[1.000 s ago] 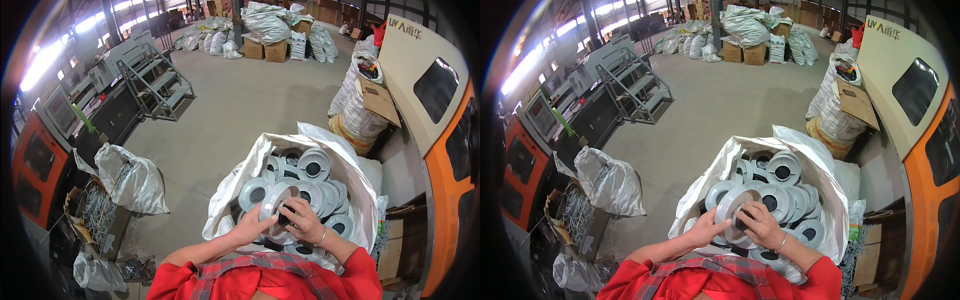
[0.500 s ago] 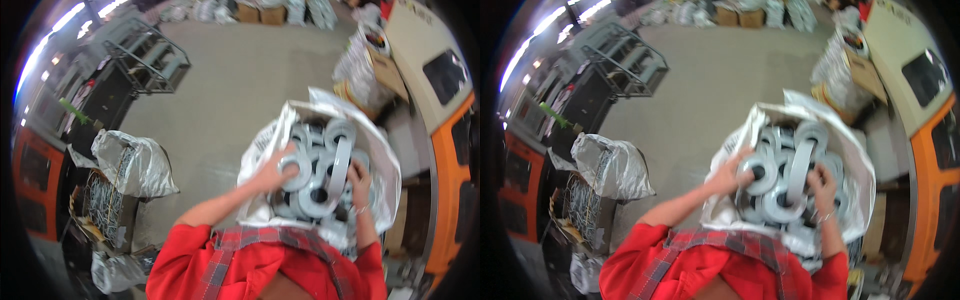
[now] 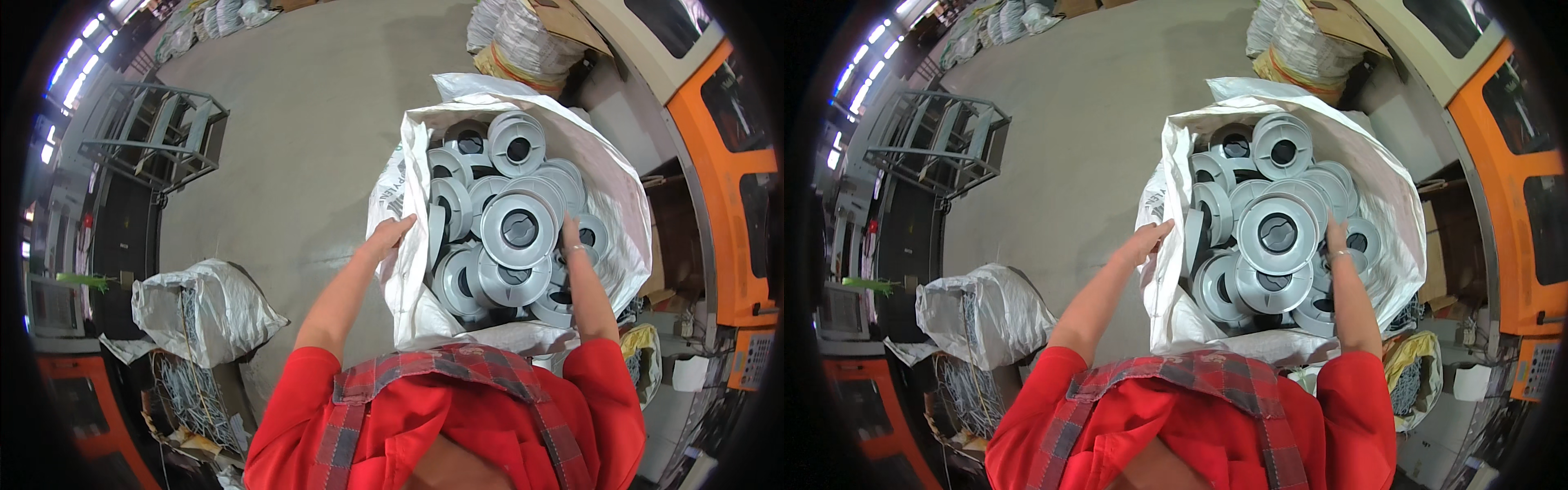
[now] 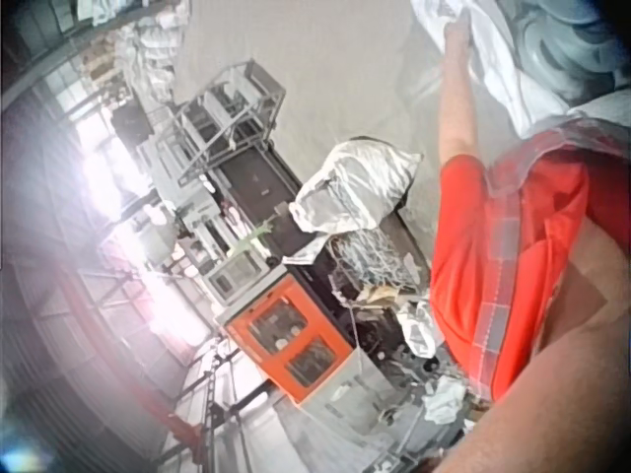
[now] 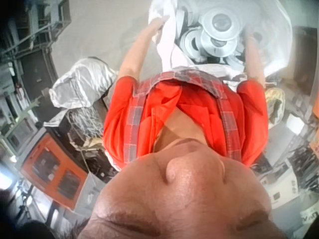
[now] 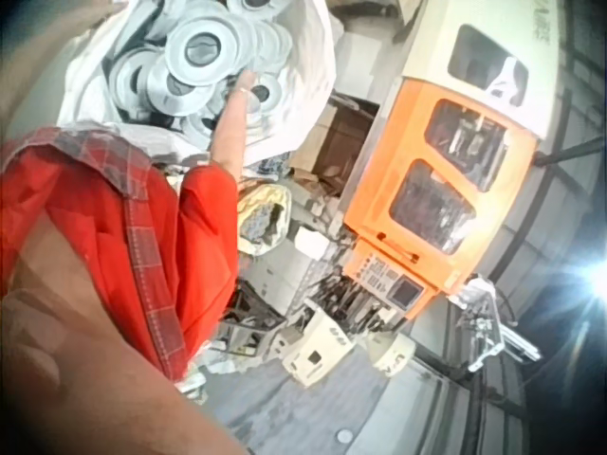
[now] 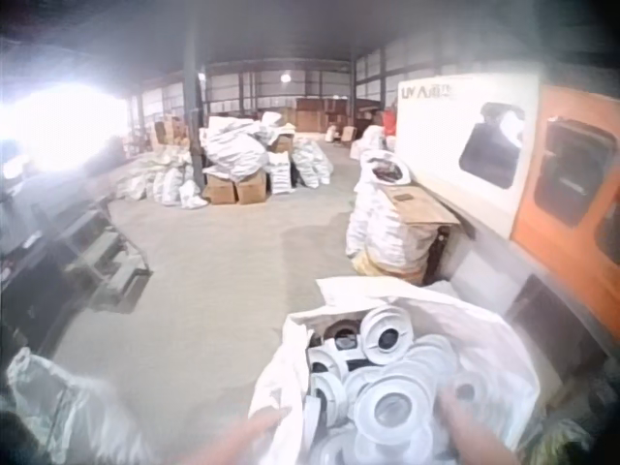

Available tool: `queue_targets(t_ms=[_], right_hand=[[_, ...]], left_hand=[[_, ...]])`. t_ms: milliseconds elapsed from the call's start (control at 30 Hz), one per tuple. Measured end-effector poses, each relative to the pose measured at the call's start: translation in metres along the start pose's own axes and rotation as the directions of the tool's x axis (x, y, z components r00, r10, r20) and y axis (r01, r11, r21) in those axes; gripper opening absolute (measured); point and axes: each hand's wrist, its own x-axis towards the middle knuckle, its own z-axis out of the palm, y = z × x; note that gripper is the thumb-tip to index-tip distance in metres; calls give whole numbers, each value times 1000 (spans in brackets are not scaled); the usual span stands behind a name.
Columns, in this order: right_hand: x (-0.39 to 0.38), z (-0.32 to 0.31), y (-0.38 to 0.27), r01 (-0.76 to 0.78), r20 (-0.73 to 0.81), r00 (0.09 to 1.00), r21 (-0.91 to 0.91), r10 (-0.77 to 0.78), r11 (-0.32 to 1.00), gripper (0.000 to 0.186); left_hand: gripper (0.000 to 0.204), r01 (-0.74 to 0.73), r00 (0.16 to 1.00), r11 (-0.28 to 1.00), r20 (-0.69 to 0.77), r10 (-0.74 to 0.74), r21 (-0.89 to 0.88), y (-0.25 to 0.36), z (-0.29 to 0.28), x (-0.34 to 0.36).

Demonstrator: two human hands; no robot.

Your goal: The person sorts white circular plastic parts from a pile of scrap and places them into a large white sack. They repeatedly pick up parts, inspect them, and transfer them into the sack. The person also uses a wooden stick to move scrap material inside a machine hopper.

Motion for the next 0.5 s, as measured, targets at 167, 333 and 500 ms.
queue_targets(t_ms=[167,333,500], right_hand=[[15,63,-5,61,-220,970,-193,-103,979,115],[42,114,-20,133,-376,888,-339,-264,931,114],[-32,258,-93,439,-184,801,-466,-570,768,95]], left_hand=[[60,-47,996,932,-90,15,-360,16,24,-13],[33,-493,785,870,-435,440,-9,126,-45,-83],[28,-613,576,700,-399,713,366,203,-69,-117]])
